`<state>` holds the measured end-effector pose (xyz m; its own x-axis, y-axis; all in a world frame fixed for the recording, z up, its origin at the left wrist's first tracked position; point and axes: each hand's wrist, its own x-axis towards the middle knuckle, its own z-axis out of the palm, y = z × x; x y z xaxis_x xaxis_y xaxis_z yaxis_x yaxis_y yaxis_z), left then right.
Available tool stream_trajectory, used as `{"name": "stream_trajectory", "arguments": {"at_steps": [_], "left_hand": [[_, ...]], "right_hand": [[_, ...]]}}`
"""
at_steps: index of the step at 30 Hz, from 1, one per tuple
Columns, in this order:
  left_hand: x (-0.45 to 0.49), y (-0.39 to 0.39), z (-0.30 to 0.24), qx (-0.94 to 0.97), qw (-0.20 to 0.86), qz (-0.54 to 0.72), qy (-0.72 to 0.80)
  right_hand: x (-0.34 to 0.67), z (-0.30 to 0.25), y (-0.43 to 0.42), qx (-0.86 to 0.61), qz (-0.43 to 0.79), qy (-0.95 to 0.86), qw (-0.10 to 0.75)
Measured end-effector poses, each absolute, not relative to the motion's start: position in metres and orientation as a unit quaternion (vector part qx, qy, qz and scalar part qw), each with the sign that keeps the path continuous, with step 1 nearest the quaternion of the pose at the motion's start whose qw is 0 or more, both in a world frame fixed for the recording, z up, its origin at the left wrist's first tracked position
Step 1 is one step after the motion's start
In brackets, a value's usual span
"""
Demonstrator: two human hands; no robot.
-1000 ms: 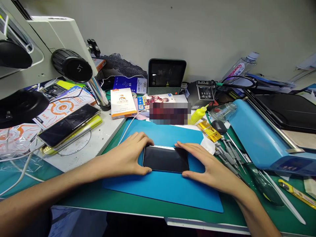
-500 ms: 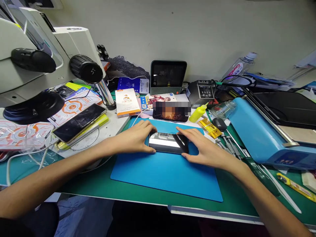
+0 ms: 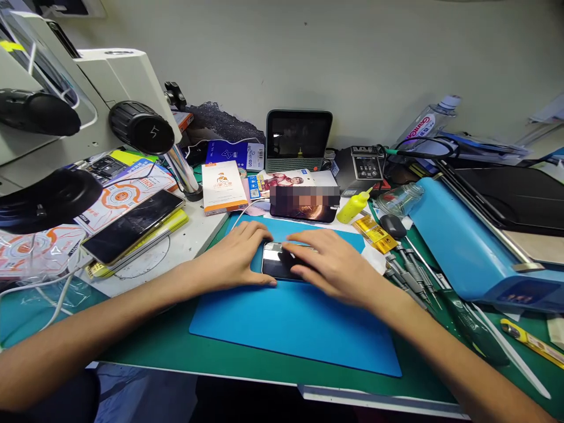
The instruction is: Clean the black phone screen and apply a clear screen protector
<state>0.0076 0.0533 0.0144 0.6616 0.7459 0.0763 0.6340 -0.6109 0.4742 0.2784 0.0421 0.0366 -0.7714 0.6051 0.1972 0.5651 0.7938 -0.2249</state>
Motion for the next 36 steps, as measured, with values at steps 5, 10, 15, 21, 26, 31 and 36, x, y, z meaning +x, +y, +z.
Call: {"name": "stream_trajectory", "arguments": {"at_steps": [5, 10, 15, 21, 26, 31, 36], "left_hand": [[0.007, 0.054, 0.01, 0.89, 0.199, 0.146, 0.384], [0.007, 0.054, 0.012, 0.893, 0.197, 0.14, 0.379], [0.006, 0.052, 0.008, 0.894, 0.184, 0.141, 0.383], [0.007, 0.05, 0.005, 0.89, 0.178, 0.138, 0.395], [0.008, 0.049, 0.008, 0.9, 0.158, 0.138, 0.383], [0.008, 0.051, 0.009, 0.909, 0.136, 0.133, 0.371], [0.007, 0.052, 0.007, 0.91, 0.118, 0.134, 0.374]], "right_hand": [[0.257, 0.028, 0.04, -0.223, 0.079, -0.963, 0.129], [0.258, 0.016, 0.042, -0.232, 0.082, -0.962, 0.122], [0.263, 0.01, 0.039, -0.249, 0.071, -0.956, 0.135], [0.267, 0.012, 0.04, -0.239, 0.052, -0.957, 0.157], [0.271, 0.015, 0.042, -0.236, 0.059, -0.955, 0.171], [0.278, 0.019, 0.047, -0.226, 0.061, -0.957, 0.174], [0.289, 0.023, 0.054, -0.208, 0.073, -0.958, 0.186]]}}
